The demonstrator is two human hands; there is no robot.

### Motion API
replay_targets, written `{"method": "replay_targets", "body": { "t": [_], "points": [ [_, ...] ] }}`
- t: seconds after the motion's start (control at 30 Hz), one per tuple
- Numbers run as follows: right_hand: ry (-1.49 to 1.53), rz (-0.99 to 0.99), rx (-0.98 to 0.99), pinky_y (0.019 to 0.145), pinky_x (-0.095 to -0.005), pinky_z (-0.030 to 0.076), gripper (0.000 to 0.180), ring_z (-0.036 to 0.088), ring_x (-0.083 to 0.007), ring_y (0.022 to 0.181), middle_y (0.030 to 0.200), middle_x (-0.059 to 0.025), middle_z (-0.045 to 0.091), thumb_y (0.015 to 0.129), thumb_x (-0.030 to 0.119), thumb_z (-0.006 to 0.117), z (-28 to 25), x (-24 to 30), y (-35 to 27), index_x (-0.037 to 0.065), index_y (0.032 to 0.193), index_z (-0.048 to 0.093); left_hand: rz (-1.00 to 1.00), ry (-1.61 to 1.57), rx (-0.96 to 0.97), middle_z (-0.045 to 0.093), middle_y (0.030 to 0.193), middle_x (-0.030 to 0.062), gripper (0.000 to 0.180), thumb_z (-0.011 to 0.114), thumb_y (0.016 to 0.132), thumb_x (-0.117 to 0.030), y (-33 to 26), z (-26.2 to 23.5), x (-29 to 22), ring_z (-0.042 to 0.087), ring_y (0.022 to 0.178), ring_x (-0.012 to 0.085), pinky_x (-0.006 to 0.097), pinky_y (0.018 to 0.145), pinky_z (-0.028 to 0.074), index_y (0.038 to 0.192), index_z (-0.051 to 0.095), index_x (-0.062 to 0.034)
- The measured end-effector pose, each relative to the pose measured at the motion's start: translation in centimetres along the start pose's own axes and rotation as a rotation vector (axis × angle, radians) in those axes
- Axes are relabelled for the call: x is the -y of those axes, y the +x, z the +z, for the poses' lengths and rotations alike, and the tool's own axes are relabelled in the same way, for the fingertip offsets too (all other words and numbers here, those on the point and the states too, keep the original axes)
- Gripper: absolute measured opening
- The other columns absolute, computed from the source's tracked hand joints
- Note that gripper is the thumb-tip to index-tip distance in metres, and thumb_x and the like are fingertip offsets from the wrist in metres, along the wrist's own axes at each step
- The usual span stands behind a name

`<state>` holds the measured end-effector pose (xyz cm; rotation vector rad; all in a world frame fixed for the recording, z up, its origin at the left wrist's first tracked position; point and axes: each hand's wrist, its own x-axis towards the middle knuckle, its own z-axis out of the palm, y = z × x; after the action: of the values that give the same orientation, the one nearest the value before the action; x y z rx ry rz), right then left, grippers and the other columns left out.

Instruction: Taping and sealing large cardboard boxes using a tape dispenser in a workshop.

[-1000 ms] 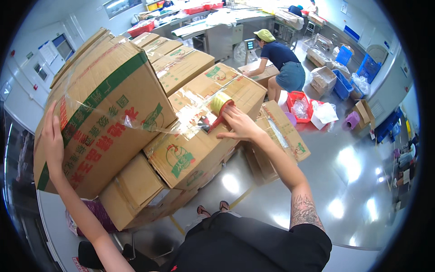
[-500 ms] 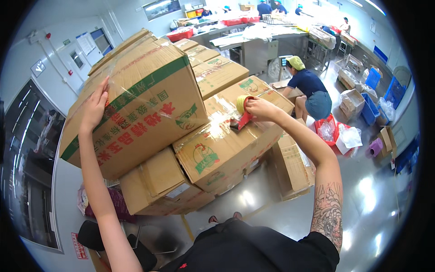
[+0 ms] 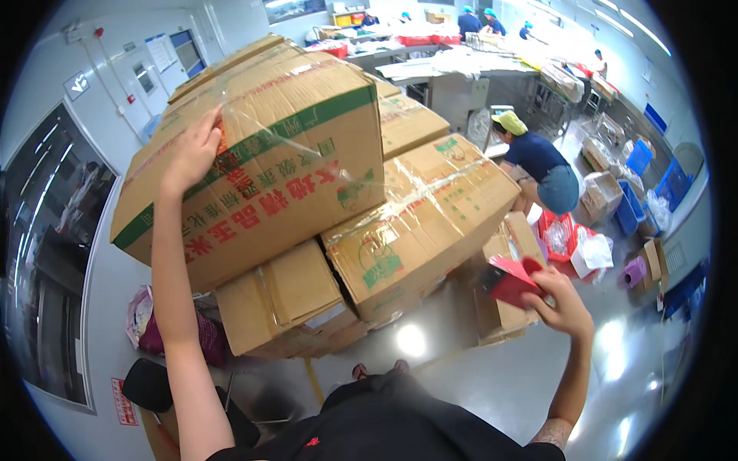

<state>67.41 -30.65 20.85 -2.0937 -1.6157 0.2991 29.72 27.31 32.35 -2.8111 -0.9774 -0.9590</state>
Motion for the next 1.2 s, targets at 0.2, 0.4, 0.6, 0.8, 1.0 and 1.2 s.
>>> {"method": "replay_targets", "body": {
  "t": [0.2,0.4,0.6,0.8,1.0,1.2],
  "points": [
    [0.407,0.127,-0.294,0.067,-0.0315,0.042,0.055,0.055,-0.0151,0.072,0.087,-0.0081,0.068,0.087,0.051,0.083,1.1,7.1,-14.3,-0.002,0.098,0.072,0.136,0.034,0.087,0.046,0.163,0.0177,0.053,0.041,0.104,-0.021,3.4,-0.2,2.5,0.042,0.151,0.0330,0.039,0.128,0.028,0.155,0.051,-0.0067],
    [0.481,0.067,-0.770,0.065,-0.0351,0.037,0.058,0.051,-0.0172,0.069,0.071,-0.0040,0.057,0.088,0.056,0.080,8.3,13.4,-19.3,0.001,0.076,0.065,-0.011,-0.082,0.134,0.050,0.159,0.0208,0.054,0.040,0.106,-0.023,3.5,0.1,2.9,0.047,0.148,0.0361,0.039,0.125,0.034,0.156,0.050,-0.0074],
    [0.727,0.180,-0.651,0.054,-0.0293,0.035,0.061,0.051,-0.0117,0.055,0.063,-0.0012,0.061,0.084,0.056,0.077,9.4,20.0,-20.1,-0.004,0.080,0.071,0.071,-0.061,0.079,0.057,0.152,0.0211,0.049,0.041,0.105,-0.025,3.9,0.7,3.7,0.053,0.143,0.0346,0.041,0.121,0.039,0.147,0.059,-0.0077],
    [1.056,0.188,-0.394,0.051,-0.0248,0.032,0.034,0.046,-0.0027,0.057,0.066,0.0040,0.056,0.104,0.027,0.062,16.2,25.5,-20.5,-0.006,0.109,0.070,0.001,0.030,-0.031,0.070,0.134,0.0154,0.038,0.048,0.102,-0.023,3.6,0.1,2.9,0.064,0.126,0.0341,0.045,0.107,0.051,0.129,0.071,-0.0100],
    [1.043,0.192,-0.224,0.056,-0.0242,0.049,0.026,0.063,-0.0064,0.061,0.075,-0.0022,0.069,0.109,0.020,0.058,17.5,30.8,-21.3,-0.004,0.114,0.067,0.172,-0.034,-0.008,0.071,0.132,0.0149,0.037,0.047,0.105,-0.023,0.7,-2.1,-0.4,0.065,0.125,0.0348,0.045,0.106,0.051,0.131,0.070,-0.0123],
    [1.145,0.186,-0.138,0.061,-0.0257,0.055,0.029,0.069,-0.0093,0.068,0.087,-0.0065,0.074,0.111,0.017,0.055,12.7,35.3,-22.8,-0.006,0.129,0.059,0.172,-0.071,0.016,0.065,0.143,0.0153,0.041,0.044,0.106,-0.024,-3.0,-2.7,-0.2,0.061,0.133,0.0343,0.044,0.113,0.047,0.139,0.066,-0.0155]
  ]
}}
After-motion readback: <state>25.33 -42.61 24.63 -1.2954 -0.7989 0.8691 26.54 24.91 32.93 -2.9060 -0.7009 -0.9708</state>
